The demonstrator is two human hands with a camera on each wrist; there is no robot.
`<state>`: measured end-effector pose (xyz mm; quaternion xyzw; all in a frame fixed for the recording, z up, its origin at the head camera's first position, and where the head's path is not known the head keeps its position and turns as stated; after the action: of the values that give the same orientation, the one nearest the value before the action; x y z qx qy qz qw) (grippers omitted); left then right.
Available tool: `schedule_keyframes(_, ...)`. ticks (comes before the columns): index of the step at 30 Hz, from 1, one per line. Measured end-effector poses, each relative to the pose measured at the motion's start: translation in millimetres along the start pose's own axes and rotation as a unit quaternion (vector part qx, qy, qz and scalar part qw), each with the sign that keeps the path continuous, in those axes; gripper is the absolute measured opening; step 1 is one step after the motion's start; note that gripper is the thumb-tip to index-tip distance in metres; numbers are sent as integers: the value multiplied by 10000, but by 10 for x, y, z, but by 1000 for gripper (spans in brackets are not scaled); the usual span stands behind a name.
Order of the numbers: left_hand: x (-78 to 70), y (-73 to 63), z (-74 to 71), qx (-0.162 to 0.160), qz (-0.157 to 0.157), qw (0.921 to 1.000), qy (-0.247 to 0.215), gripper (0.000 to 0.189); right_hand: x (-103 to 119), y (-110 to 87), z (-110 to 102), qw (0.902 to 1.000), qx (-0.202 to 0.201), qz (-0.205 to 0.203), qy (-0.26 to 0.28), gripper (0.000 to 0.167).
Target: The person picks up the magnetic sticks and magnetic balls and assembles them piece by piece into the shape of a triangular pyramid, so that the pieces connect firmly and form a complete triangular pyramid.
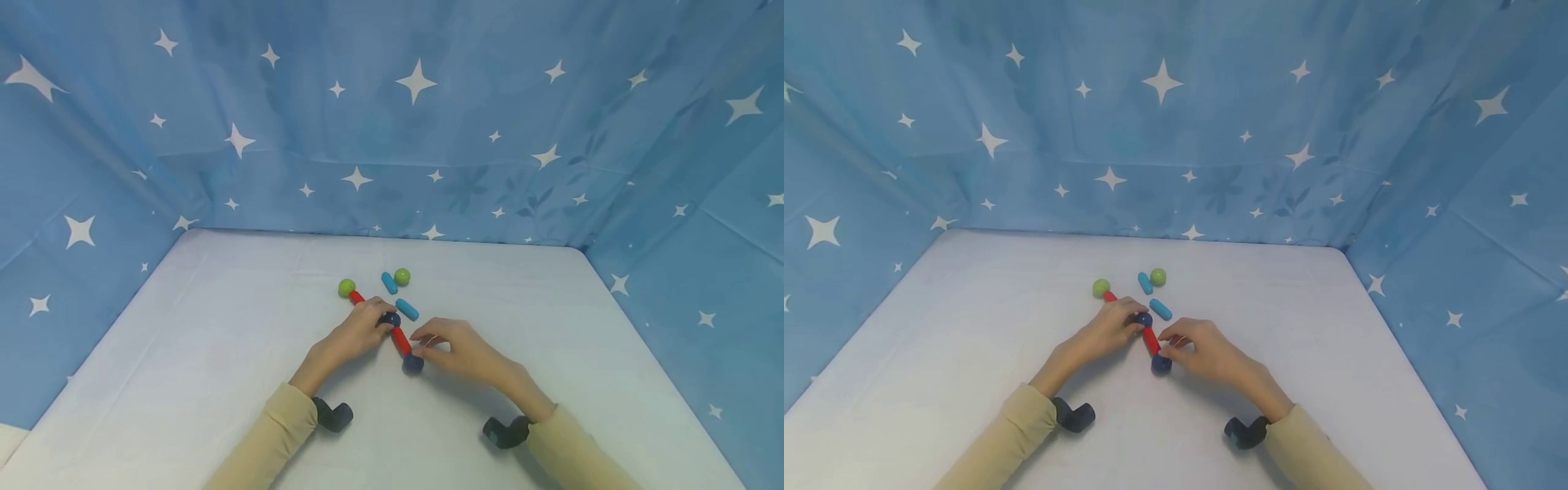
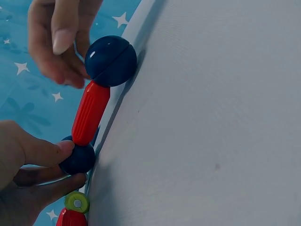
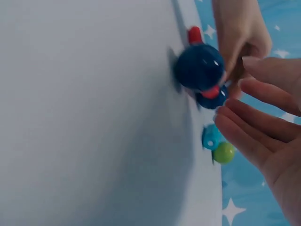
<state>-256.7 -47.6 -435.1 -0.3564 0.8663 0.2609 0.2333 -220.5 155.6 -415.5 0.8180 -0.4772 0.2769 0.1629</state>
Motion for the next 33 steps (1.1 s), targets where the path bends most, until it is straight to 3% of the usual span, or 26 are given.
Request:
schedule_keyframes(5, 8, 7, -4, 25, -4, 10000, -29, 32, -71, 186, -110, 9987, -497, 134, 66, 23)
schedule_keyframes(10, 16, 10, -1, 73, -58, 10000, -21, 33, -132, 412, -140, 9966, -748, 313, -166, 22)
schedule_keyframes(20, 12, 16, -9, 105, -41, 9999, -84, 32, -203, 794, -26, 9919, -316, 1063, -626, 35)
schedule_keyframes(26, 16, 22, 2, 54, 107, 9999, -80, 31, -191, 863, 24, 9908, -214, 875, -1014, 30)
schedule_keyframes(33, 34, 12, -7, 1, 107, 9999, -79, 30, -164, 758, -22, 9920, -342, 467, -1126, 25)
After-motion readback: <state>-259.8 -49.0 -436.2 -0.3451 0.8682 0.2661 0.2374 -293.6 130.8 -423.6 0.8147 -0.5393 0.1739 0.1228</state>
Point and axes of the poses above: each hand's wrist, its own y-axis towards the middle knuckle, its own z-axis out of the palm, x = y × z, the point moved 3 cm from there along y, towards the middle knuckle, and after that the axes turned 13 degrees about z, right-handed, at the moved point
